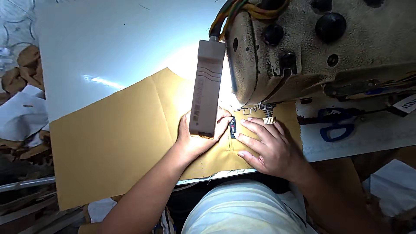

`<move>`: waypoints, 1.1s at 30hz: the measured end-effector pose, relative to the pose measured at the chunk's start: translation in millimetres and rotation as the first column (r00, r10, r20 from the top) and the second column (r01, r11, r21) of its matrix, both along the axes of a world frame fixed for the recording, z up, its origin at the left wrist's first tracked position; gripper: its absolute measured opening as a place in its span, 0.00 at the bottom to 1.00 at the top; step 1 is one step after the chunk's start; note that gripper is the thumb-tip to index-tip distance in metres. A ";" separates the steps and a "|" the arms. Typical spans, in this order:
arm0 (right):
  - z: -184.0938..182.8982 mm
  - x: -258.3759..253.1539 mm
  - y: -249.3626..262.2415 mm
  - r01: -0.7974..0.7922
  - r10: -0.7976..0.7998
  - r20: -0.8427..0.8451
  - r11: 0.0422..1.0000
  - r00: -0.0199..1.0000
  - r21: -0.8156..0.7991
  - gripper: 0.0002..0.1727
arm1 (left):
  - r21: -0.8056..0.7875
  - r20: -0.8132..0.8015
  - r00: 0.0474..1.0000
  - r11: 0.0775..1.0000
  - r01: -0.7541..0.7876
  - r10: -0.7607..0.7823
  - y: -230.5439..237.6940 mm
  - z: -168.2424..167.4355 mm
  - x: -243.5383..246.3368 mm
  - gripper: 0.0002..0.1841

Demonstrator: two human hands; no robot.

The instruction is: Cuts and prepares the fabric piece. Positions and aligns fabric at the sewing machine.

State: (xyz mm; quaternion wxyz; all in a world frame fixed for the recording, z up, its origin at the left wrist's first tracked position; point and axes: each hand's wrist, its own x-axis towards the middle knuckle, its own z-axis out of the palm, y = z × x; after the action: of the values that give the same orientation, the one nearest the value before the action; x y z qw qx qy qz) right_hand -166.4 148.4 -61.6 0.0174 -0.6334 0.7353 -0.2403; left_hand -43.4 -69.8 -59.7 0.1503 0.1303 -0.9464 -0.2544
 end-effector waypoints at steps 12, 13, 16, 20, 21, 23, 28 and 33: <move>4.3 -0.1 3.3 -0.040 0.044 -0.043 0.996 0.998 0.084 0.24 | -0.007 0.023 1.000 1.000 -0.021 0.021 1.5 0.8 -1.0 0.12; 3.3 0.0 3.4 -0.036 0.039 -0.044 0.996 0.998 0.080 0.24 | -0.007 0.024 0.999 1.000 -0.020 0.021 1.5 1.1 -0.9 0.12; 2.0 0.2 3.3 -0.029 0.033 -0.046 0.996 0.998 0.082 0.24 | -0.006 0.028 0.999 1.000 -0.022 0.023 1.5 1.1 -0.9 0.11; 2.7 -0.1 3.8 -0.024 0.028 -0.050 0.996 0.998 0.088 0.24 | 0.009 0.020 1.000 1.000 -0.021 0.021 0.6 1.0 -0.8 0.11; 2.7 -0.3 3.7 -0.024 0.028 -0.047 0.996 0.998 0.085 0.24 | 0.013 0.010 1.000 1.000 -0.020 0.020 0.4 0.3 -0.7 0.11; 2.5 -0.6 4.3 -0.027 0.030 -0.041 0.996 0.999 0.080 0.24 | 0.020 0.015 1.000 1.000 -0.020 0.019 0.5 0.2 -0.5 0.11; 2.7 -1.3 5.3 -0.021 0.022 -0.022 0.999 1.000 0.048 0.24 | -0.044 0.009 1.000 0.999 -0.001 0.001 1.3 3.2 -2.7 0.12; 2.2 -2.1 5.2 -0.026 0.027 -0.028 0.999 0.999 0.048 0.23 | -0.179 0.030 0.997 0.981 0.072 -0.068 2.6 7.6 -4.3 0.13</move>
State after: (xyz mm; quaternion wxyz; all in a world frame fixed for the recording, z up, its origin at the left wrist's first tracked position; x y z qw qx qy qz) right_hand -168.5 153.6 -59.3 0.0252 -0.6459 0.7325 -0.2136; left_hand -47.7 -67.2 -52.1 0.1412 0.0858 -0.9712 -0.1715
